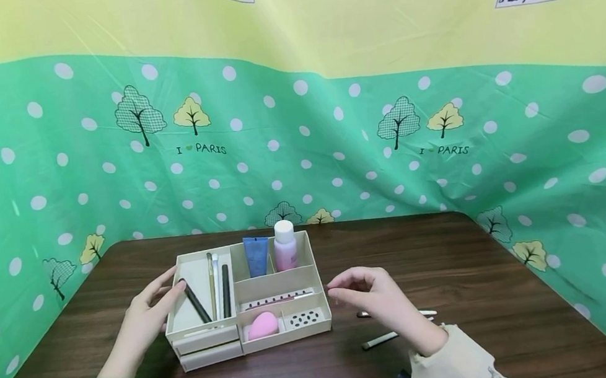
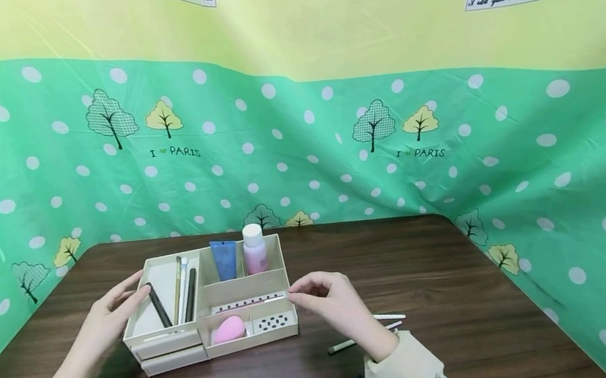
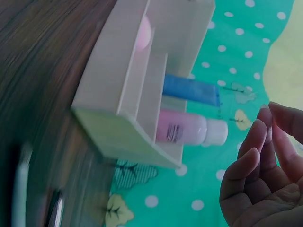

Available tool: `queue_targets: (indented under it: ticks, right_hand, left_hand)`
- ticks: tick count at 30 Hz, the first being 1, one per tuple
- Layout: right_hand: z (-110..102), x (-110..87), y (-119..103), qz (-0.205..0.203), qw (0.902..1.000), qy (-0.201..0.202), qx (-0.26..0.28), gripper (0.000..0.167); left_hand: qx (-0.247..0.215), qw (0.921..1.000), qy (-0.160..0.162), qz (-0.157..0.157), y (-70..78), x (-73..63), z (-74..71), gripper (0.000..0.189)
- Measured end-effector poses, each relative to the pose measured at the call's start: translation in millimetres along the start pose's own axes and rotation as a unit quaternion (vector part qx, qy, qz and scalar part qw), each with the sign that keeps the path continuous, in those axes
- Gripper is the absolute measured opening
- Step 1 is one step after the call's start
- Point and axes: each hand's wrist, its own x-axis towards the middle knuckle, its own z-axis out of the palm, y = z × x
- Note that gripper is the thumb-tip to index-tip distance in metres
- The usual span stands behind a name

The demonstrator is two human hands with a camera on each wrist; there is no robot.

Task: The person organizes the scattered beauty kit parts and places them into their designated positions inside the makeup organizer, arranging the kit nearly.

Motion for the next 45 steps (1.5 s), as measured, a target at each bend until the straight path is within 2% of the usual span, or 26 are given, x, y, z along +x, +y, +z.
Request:
queue_targets:
  ticks: [6, 15, 20, 30, 39, 45]
  right_hand:
    - [-15.9, -4.7, 9.2, -0.002, 0.9998, 0.001, -0.02, 0.022]
    - [-32.5, -12.7, 26.4, 0.027, 0.9951, -0.013, -0.094, 0.019]
    - [-44.6, -17.0, 37.2, 0.021, 0.9904, -0.024, -0.135, 0.02]
    - [-63.2, -19.7, 57.4, 0.027, 0.9843, -0.07, -0.16, 0.019]
    - [-65.6, -21.5, 70.5, -0.004, 0.9769, -0.096, -0.191, 0.018]
    - [-66.3, -21.6, 76.4, 0.004, 0.9766, -0.112, -0.184, 0.02]
  left_hand:
    - [0.003, 1.0, 0.002, 0.001, 1.0, -0.6, 0.0, 0.067]
    - [0.002, 1.0, 0.004, 0.006, 1.7, -0.7, 0.0, 0.066]
    - [-0.001, 1.0, 0.002, 0.004, 1.6, -0.9, -0.1, 0.066]
    - [-0.011, 0.9999, 0.002, -0.002, 0.8, -0.4, 0.5, 0.067]
    - [-0.009, 1.0, 0.002, -0.002, 1.5, -0.9, 0.5, 0.067]
    - [-0.003, 1.0, 0.005, -0.001, 0.8, -0.5, 0.8, 0.067]
